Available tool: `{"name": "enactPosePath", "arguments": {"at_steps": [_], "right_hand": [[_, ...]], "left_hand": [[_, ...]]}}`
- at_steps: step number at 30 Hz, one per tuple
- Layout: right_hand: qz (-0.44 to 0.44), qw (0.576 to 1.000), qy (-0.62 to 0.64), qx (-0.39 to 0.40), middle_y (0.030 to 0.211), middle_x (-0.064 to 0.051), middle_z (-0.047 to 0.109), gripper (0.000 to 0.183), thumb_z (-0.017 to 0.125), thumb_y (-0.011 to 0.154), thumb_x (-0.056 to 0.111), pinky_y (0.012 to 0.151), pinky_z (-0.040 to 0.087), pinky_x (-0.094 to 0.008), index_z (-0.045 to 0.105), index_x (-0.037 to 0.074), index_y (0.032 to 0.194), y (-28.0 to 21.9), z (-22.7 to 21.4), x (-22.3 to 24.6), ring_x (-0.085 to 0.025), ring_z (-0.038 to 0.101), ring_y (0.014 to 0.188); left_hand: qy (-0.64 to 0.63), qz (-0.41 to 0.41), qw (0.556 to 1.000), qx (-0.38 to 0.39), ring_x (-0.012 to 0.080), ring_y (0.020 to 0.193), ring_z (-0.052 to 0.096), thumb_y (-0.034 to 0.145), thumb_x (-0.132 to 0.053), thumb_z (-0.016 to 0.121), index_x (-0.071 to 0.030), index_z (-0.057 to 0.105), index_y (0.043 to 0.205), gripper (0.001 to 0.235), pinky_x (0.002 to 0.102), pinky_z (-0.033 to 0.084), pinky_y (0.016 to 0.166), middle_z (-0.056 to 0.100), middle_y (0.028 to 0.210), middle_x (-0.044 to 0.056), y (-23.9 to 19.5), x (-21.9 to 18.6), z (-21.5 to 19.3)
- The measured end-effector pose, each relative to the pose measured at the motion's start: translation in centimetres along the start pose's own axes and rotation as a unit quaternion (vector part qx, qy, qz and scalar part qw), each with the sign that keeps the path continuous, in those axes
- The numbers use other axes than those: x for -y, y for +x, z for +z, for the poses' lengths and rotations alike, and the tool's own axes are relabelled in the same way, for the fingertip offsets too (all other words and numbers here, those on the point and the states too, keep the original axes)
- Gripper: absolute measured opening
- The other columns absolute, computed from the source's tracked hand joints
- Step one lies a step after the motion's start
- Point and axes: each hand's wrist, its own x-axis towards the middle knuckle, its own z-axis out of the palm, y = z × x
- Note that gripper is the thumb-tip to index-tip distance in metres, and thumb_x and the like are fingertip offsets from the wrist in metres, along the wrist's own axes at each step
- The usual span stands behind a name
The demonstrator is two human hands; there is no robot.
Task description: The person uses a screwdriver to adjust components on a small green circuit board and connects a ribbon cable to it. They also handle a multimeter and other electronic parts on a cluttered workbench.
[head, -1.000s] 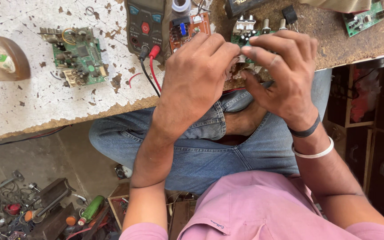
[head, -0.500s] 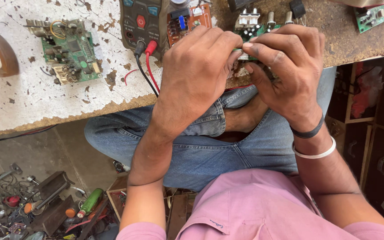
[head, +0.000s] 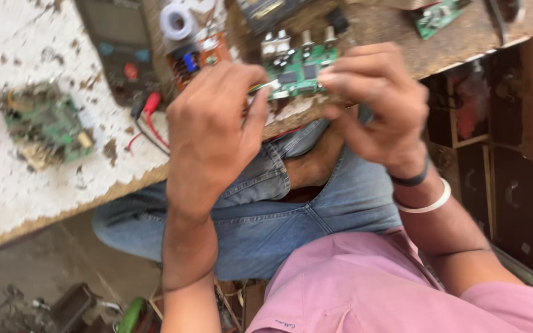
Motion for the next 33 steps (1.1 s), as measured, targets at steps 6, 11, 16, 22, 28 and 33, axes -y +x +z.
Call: {"name": "enactPosePath", "arguments": {"at_steps": [6, 11, 16, 22, 28, 33], "right_hand": [[0.055, 0.921, -0.373, -0.101, 0.098, -0.018, 0.065, 0.027, 0.084, 0.111, 0.015, 0.073, 0.049, -0.041, 0.067, -0.007, 0.11, -4.6, -9.7, -7.8, -0.03, 0.065, 0.086], [0.286, 0.914, -0.256, -0.133, 0.091, -0.013, 0.062, 0.029, 0.071, 0.107, 0.017, 0.068, 0.04, -0.034, 0.059, -0.009, 0.101, -8.8, -15.6, -13.8, -0.021, 0.051, 0.076], [0.344, 0.916, -0.197, -0.055, 0.096, -0.013, 0.063, 0.025, 0.07, 0.108, 0.015, 0.07, 0.043, -0.032, 0.059, -0.007, 0.105, -10.0, -15.2, -15.0, -0.021, 0.054, 0.08], [0.352, 0.92, -0.147, 0.084, 0.101, -0.013, 0.063, 0.021, 0.07, 0.108, 0.012, 0.072, 0.046, -0.031, 0.06, -0.005, 0.108, -7.7, -12.1, -14.9, -0.021, 0.057, 0.085], [0.359, 0.91, -0.14, 0.153, 0.107, -0.013, 0.064, 0.017, 0.069, 0.109, 0.01, 0.075, 0.05, -0.03, 0.06, -0.004, 0.112, -5.3, -11.3, -14.8, -0.021, 0.061, 0.09], [0.361, 0.916, -0.128, 0.119, 0.112, -0.013, 0.065, 0.014, 0.069, 0.109, 0.008, 0.077, 0.053, -0.029, 0.061, -0.002, 0.115, -5.2, -10.2, -13.5, -0.021, 0.064, 0.095]], "left_hand": [[-0.004, 0.019, 0.999, 0.039, 0.0314, 0.101, 0.067, 0.094, -0.006, 0.074, -0.005, 0.065, 0.108, 0.016, 0.043, 0.053, 0.089, 0.07, 0.109, 0.01, 0.5, -0.1, -0.8], [0.014, 0.04, 0.997, 0.06, 0.0291, 0.099, 0.068, 0.088, -0.008, 0.076, -0.006, 0.067, 0.103, 0.018, 0.041, 0.054, 0.087, 0.071, 0.107, 0.008, 1.3, -0.9, -1.0], [0.035, 0.045, 0.996, 0.069, 0.0303, 0.094, 0.066, 0.084, -0.018, 0.083, -0.006, 0.067, 0.101, 0.027, 0.042, 0.052, 0.083, 0.07, 0.102, 0.009, 1.3, -1.0, -0.9], [0.055, 0.02, 0.997, 0.054, 0.0294, 0.095, 0.065, 0.09, -0.012, 0.081, -0.007, 0.066, 0.106, 0.022, 0.042, 0.052, 0.084, 0.068, 0.101, 0.007, 1.1, -0.8, 0.0], [0.054, 0.033, 0.997, 0.034, 0.0277, 0.101, 0.066, 0.09, -0.014, 0.081, -0.009, 0.064, 0.118, 0.034, 0.041, 0.053, 0.089, 0.066, 0.108, 0.007, 0.5, -0.3, 0.1], [0.038, 0.009, 0.999, 0.029, 0.0283, 0.107, 0.065, 0.087, -0.02, 0.085, -0.008, 0.062, 0.123, 0.044, 0.041, 0.054, 0.092, 0.062, 0.116, 0.008, 0.2, 0.0, 0.2]]}}
